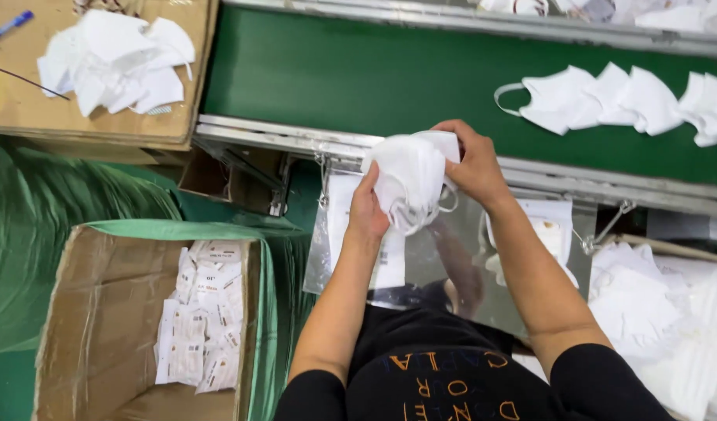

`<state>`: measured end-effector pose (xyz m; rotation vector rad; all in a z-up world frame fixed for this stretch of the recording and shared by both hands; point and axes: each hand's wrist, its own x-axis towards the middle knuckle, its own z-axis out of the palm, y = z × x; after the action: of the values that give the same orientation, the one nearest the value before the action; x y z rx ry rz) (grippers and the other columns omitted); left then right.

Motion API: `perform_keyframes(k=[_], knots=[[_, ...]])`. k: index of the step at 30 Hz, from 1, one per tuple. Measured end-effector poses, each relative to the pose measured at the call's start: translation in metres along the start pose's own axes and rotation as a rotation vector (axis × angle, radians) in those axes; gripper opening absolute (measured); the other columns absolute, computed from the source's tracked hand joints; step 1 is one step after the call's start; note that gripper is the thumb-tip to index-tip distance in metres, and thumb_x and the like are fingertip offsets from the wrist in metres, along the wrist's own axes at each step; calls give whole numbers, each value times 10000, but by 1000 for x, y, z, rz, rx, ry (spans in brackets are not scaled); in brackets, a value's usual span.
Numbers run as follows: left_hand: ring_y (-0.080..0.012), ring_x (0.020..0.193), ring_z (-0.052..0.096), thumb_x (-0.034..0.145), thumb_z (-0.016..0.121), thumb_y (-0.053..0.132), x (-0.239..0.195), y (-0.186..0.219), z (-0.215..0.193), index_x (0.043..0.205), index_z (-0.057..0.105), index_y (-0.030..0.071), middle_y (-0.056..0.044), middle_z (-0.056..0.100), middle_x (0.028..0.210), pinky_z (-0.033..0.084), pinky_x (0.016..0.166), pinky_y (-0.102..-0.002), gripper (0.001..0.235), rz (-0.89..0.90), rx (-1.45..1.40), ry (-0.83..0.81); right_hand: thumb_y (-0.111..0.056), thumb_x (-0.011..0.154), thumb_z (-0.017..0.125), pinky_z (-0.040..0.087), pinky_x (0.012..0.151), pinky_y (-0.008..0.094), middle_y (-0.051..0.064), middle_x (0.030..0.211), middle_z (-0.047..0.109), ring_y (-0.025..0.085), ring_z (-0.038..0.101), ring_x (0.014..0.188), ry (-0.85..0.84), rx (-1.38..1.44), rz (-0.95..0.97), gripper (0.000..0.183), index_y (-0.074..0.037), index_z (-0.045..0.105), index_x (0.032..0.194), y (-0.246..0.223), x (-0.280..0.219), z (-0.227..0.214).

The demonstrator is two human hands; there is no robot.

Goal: The person is packing white face masks into clear plastic bags and placing them in boxes at a manufacturing facility.

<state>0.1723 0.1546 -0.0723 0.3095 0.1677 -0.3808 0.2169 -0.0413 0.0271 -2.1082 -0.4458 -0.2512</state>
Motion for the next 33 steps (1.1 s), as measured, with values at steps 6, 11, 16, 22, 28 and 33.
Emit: perform_keyframes(k=[6,11,16,22,28,33], knots=[[-340,1310,581,1078,487,384,8,-51,14,1486,481,11,-173,584,1445,443,1131,-503,553,-54,-191,-100,-80,937,679,552,774,258,95,1011,766,97,738,901,-21,118,155,374,-46,639,1308,-32,-52,-22],[-333,1252,624,1104,475,388,2,-81,31,1439,557,19,-175,646,1367,481,1097,-479,505,-102,-319,-120,-135,1016,630,515,916,256,122,1205,711,124,638,1053,-12,470,270,569,-41,492,1560,-34,-100,-49],[-326,1243,633,1106,450,398,2,-101,40,1429,565,16,-171,654,1361,488,1099,-464,513,-149,-297,-184,-156,909,754,495,1092,331,174,1412,604,198,610,1279,25,573,197,756,17,389,1549,-45,-121,-68],[-320,1251,636,1129,430,389,-9,-109,49,1418,583,15,-166,659,1360,490,1106,-463,497,-196,-321,-175,-167,915,773,508,1101,330,174,1428,615,197,620,1296,73,683,250,734,22,424,1533,-44,-135,-76],[-321,1237,643,1121,424,394,-16,-106,50,1400,598,20,-167,665,1348,499,1094,-467,498,-211,-317,-199,-148,906,777,531,1058,325,157,1378,638,180,638,1240,76,701,268,708,20,445,1508,-52,-137,-76],[-326,1231,648,1125,425,401,-20,-104,51,1395,602,20,-171,666,1342,499,1092,-472,500,-238,-307,-220,-135,906,769,549,1025,316,151,1338,662,169,658,1194,91,653,297,688,18,457,1500,-53,-137,-75]])
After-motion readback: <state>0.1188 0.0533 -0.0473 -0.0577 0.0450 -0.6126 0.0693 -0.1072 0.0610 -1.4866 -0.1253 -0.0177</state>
